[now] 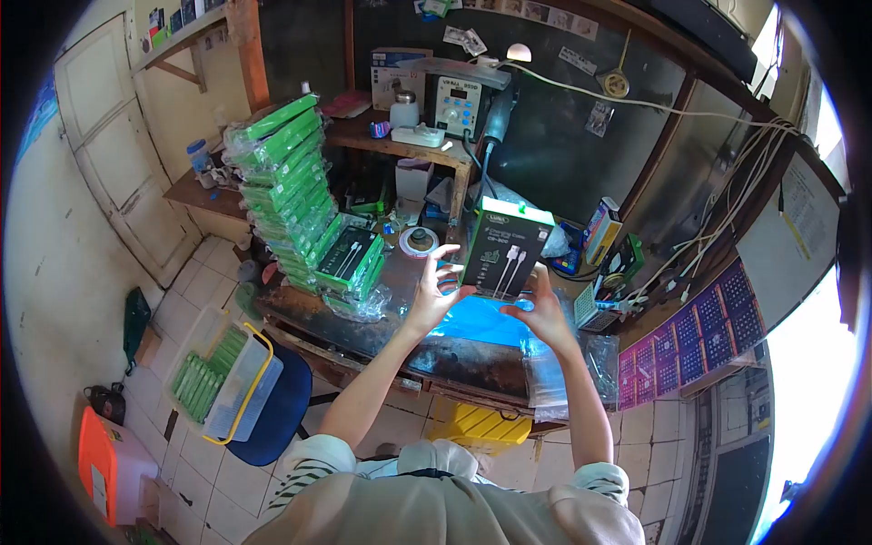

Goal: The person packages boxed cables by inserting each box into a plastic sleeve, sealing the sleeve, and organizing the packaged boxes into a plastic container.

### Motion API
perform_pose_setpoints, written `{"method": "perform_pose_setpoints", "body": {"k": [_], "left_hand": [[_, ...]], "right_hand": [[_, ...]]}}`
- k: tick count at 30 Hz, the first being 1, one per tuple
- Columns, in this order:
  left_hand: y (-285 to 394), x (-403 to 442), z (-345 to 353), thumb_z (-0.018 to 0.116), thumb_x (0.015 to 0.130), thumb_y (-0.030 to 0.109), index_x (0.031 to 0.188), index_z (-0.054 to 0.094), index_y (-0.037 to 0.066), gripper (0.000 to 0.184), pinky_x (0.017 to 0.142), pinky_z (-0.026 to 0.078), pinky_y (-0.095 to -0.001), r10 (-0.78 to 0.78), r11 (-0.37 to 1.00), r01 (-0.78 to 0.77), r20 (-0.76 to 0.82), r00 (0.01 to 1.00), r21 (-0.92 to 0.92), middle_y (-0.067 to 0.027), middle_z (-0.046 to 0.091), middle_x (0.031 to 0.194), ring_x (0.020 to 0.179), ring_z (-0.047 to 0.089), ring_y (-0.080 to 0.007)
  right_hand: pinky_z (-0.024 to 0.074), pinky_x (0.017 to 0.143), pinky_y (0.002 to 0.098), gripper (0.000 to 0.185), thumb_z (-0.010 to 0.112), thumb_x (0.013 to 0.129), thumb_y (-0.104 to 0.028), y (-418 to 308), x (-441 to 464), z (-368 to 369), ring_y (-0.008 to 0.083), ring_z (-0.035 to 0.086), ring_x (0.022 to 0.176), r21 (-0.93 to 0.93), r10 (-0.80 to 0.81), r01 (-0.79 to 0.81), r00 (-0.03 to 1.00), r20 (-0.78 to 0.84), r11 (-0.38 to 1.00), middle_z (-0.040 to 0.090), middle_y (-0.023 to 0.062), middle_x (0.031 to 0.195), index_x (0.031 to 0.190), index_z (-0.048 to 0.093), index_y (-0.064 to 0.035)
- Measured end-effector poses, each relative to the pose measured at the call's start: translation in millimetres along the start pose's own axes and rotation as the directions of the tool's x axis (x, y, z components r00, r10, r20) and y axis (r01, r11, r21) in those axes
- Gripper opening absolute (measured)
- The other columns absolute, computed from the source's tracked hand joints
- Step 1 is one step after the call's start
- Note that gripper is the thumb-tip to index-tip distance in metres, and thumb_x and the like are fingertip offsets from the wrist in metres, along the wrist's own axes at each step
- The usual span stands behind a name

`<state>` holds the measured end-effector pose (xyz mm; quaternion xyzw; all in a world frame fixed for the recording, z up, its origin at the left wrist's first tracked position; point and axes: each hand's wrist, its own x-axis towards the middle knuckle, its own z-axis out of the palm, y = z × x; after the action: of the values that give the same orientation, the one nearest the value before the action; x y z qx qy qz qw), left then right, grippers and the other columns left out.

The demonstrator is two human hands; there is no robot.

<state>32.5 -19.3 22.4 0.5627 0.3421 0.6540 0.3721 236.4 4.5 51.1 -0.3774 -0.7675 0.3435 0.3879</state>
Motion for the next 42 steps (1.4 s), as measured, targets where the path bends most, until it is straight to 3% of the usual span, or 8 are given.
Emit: {"method": "perform_pose_setpoints", "body": {"k": [3,4,8,13,15,24,30,42], "left_hand": [[4.7,2.2,-5.7,0.075,0.067,0.006,0.131,0.028,0.01,0.08,0.085,0.047,-0.0302,-0.04,0.999,0.038,0.072,0.997,0.026,-0.0081,0.045,0.121,0.099,0.055,-0.0159],[9.1,5.4,-8.3,0.075,0.066,0.006,0.134,0.025,0.011,0.084,0.084,0.047,-0.0331,0.099,0.977,-0.113,0.087,0.991,0.178,-0.0085,0.057,0.101,0.095,0.057,-0.0179],[30.9,9.5,-19.0,0.077,0.064,0.009,0.14,0.007,0.015,0.104,0.085,0.045,-0.0392,0.029,0.845,-0.154,0.242,0.97,0.513,-0.0148,0.058,0.1,0.095,0.058,-0.0263],[54.8,18.5,-21.0,0.078,0.062,0.008,0.14,-0.004,0.016,0.113,0.08,0.046,-0.0392,0.169,0.766,-0.341,0.341,0.925,0.544,-0.0167,0.059,0.098,0.088,0.06,-0.0302],[58.5,19.8,-26.9,0.079,0.062,0.015,0.139,-0.013,0.014,0.12,0.076,0.048,-0.0381,-0.027,0.792,-0.201,0.362,0.932,0.577,-0.0195,0.059,0.103,0.087,0.061,-0.03],[59.8,20.1,-27.6,0.078,0.063,0.013,0.128,0.029,0.016,0.081,0.066,0.051,-0.0317,0.106,0.789,-0.33,0.414,0.904,0.518,-0.0119,0.062,0.095,0.076,0.064,-0.0231],[55.4,21.6,-25.0,0.073,0.068,0.009,0.094,0.058,0.007,0.03,0.067,0.051,-0.0292,0.261,0.725,-0.431,0.365,0.894,0.537,-0.0089,0.063,0.086,0.076,0.063,-0.0213],[23.5,24.4,-25.5,0.069,0.07,0.008,0.077,0.058,0.003,0.015,0.067,0.049,-0.0348,0.352,0.645,-0.489,0.339,0.872,0.588,-0.0077,0.061,0.081,0.077,0.06,-0.0251]], "right_hand": [[0.0495,0.076,0.0328,0.084,0.074,0.064,-0.001,-3.4,-0.3,-0.9,0.0205,0.058,0.094,0.025,0.017,-0.016,0.999,-0.045,1.0,0.057,0.0108,0.106,0.131,0.023,-0.0074],[0.0492,0.077,0.0326,0.085,0.073,0.064,0.001,-15.3,-1.0,-3.7,0.0202,0.058,0.092,-0.001,0.027,-0.027,0.998,-0.059,1.0,0.058,0.0108,0.104,0.131,0.022,-0.008],[0.0484,0.078,0.0319,0.099,0.073,0.064,0.003,-13.2,4.8,-9.7,0.0201,0.06,0.087,-0.019,-0.104,0.103,0.994,-0.043,0.994,0.06,0.0111,0.096,0.139,0.01,-0.0114],[0.0496,0.074,0.0337,0.111,0.074,0.062,0.002,-16.0,6.3,-4.6,0.0222,0.059,0.084,-0.047,-0.268,0.268,0.963,0.001,0.962,0.057,0.0126,0.099,0.141,-0.002,-0.0149],[0.0504,0.073,0.0346,0.111,0.074,0.062,0.001,-20.5,3.6,-5.3,0.0229,0.059,0.083,-0.03,-0.24,0.24,0.971,0.022,0.97,0.056,0.0128,0.1,0.141,-0.002,-0.0164],[0.0509,0.071,0.0321,0.077,0.073,0.066,0.0,-24.3,7.3,-6.4,0.0207,0.061,0.084,-0.103,-0.28,0.279,0.96,0.002,0.955,0.057,0.0121,0.1,0.128,0.029,-0.0107],[0.0485,0.069,0.0315,0.033,0.069,0.071,-0.003,-32.3,6.6,-1.0,0.0221,0.061,0.082,-0.155,-0.296,0.278,0.949,-0.108,0.948,0.059,0.0119,0.094,0.098,0.051,-0.0033],[0.045,0.071,0.0326,0.015,0.063,0.073,0.001,-4.9,19.0,15.5,0.0238,0.056,0.077,-0.289,-0.393,0.343,0.91,-0.133,0.894,0.056,0.0121,0.087,0.086,0.054,0.0015]]}}
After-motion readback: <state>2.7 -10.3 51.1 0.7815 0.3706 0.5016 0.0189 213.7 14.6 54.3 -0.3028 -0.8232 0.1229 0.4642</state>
